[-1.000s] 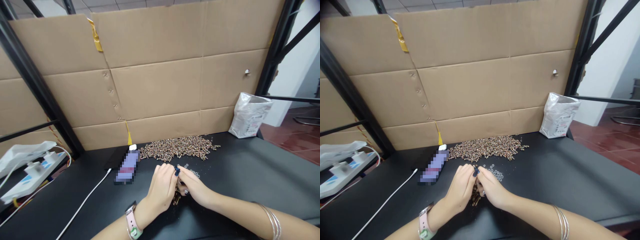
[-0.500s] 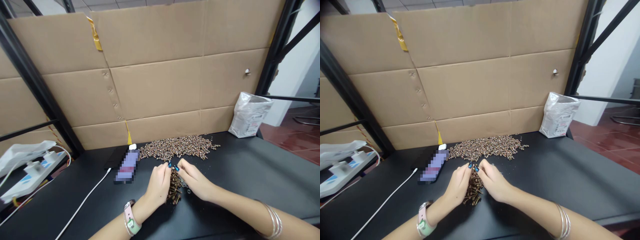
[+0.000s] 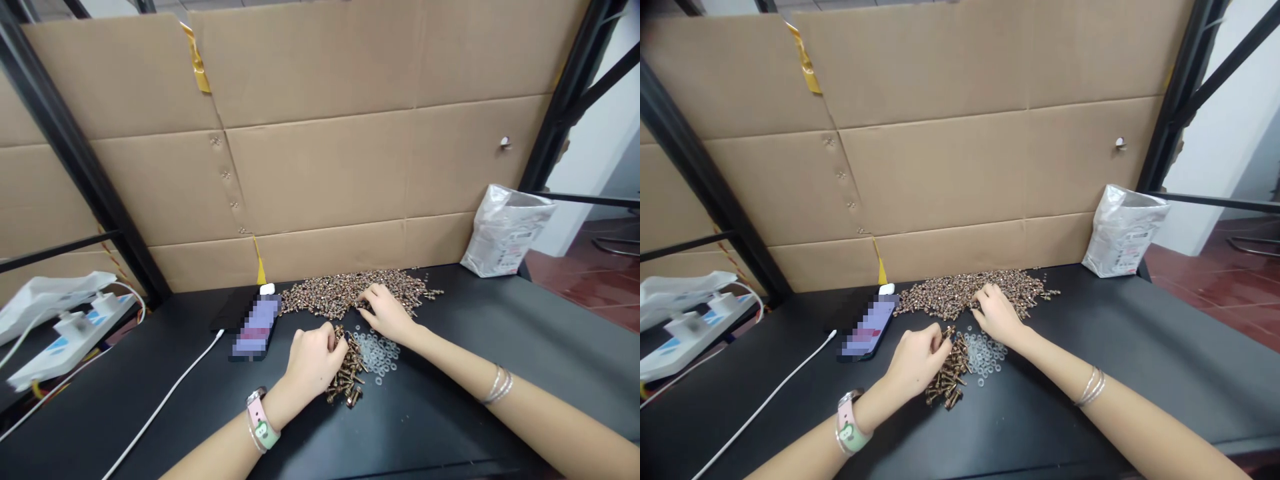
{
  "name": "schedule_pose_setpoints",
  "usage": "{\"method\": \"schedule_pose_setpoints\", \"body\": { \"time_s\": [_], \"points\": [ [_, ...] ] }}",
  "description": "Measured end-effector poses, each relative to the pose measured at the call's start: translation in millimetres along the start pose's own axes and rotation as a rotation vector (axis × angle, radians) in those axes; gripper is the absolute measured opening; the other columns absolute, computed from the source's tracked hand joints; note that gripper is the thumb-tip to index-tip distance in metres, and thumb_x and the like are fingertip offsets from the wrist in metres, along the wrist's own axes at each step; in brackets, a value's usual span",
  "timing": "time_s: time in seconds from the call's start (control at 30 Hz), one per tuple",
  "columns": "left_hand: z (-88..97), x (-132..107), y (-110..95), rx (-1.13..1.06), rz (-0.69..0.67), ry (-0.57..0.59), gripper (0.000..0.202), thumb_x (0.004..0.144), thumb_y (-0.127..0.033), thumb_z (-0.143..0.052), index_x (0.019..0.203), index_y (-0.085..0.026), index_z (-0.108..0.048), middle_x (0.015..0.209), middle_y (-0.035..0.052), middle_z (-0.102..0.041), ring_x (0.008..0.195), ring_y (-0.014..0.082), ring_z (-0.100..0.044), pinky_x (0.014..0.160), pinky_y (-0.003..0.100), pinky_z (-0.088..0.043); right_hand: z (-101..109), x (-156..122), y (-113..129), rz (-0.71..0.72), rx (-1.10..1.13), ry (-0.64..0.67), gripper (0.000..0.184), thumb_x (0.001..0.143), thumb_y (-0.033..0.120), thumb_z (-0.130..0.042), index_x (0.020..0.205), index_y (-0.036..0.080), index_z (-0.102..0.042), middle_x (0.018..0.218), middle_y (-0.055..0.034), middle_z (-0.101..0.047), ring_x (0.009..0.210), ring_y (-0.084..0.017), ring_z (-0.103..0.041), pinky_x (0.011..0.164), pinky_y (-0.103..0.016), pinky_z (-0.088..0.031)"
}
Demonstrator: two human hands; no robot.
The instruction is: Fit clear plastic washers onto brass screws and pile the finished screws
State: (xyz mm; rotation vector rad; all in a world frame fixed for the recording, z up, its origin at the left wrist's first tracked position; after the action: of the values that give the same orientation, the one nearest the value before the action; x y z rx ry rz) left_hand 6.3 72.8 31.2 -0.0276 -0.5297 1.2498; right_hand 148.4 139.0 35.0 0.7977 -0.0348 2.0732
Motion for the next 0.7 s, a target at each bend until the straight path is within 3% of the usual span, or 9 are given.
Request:
{"method": "schedule_pose_setpoints", "body": {
  "time_s": [0.33,0.5,0.57,0.7],
  "points": [
    [2.0,2,-4,-0.091,-0.015,-0.017,0.020,0.081,-0.024,-0.043,0.063,-0.020,-0.035,0.051,-0.0063,-0.045,0.047,0.0116,-0.041,0.056,0.025,-0.022,-10,10,-12,-0.103,0.232,-0.006,0.010,0.076,0.010,-0.051,0.077,0.017,-0.058,0.087,-0.0084,-0.055,0.092,-0.023,-0.047,0.086,-0.038,-0.036],
    [2.2,0,-6,-0.155,-0.052,-0.019,0.018,0.086,-0.027,-0.042,0.069,-0.020,-0.038,0.055,-0.0069,-0.048,0.051,0.0115,-0.043,0.060,0.026,-0.026,-10,4,-3,-0.204,0.491,0.083,0.011,0.080,0.021,-0.048,0.085,0.015,-0.056,0.073,-0.0026,-0.057,0.065,-0.015,-0.052,0.062,-0.029,-0.043],
    [2.9,-2,-8,-0.187,-0.081,-0.016,0.018,0.089,-0.031,-0.042,0.075,-0.020,-0.041,0.059,-0.0067,-0.050,0.054,0.0119,-0.045,0.064,0.027,-0.029,-12,-3,8,-0.279,0.722,0.138,0.014,0.081,0.026,-0.047,0.087,0.016,-0.054,0.068,0.0003,-0.055,0.059,-0.013,-0.051,0.056,-0.026,-0.041],
    [7.4,-4,-15,-0.209,-0.162,-0.026,0.021,0.093,-0.037,-0.036,0.084,-0.020,-0.044,0.071,-0.0035,-0.054,0.063,0.0139,-0.047,0.067,0.029,-0.032,-22,-22,39,-0.510,1.446,0.271,0.015,0.072,0.026,-0.062,0.080,0.016,-0.054,0.066,0.0024,-0.052,0.058,-0.009,-0.047,0.057,-0.023,-0.036]
  ]
}}
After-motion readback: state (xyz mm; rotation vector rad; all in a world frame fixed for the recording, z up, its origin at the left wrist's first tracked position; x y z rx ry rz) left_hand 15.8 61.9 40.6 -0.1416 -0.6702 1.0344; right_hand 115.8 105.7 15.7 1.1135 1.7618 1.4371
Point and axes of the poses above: each hand's wrist, its own x-axis towards the middle knuckle, its own z-axis out of the back of the hand, y = z × x, the point moved 8 cm from there along x, towards the middle knuckle
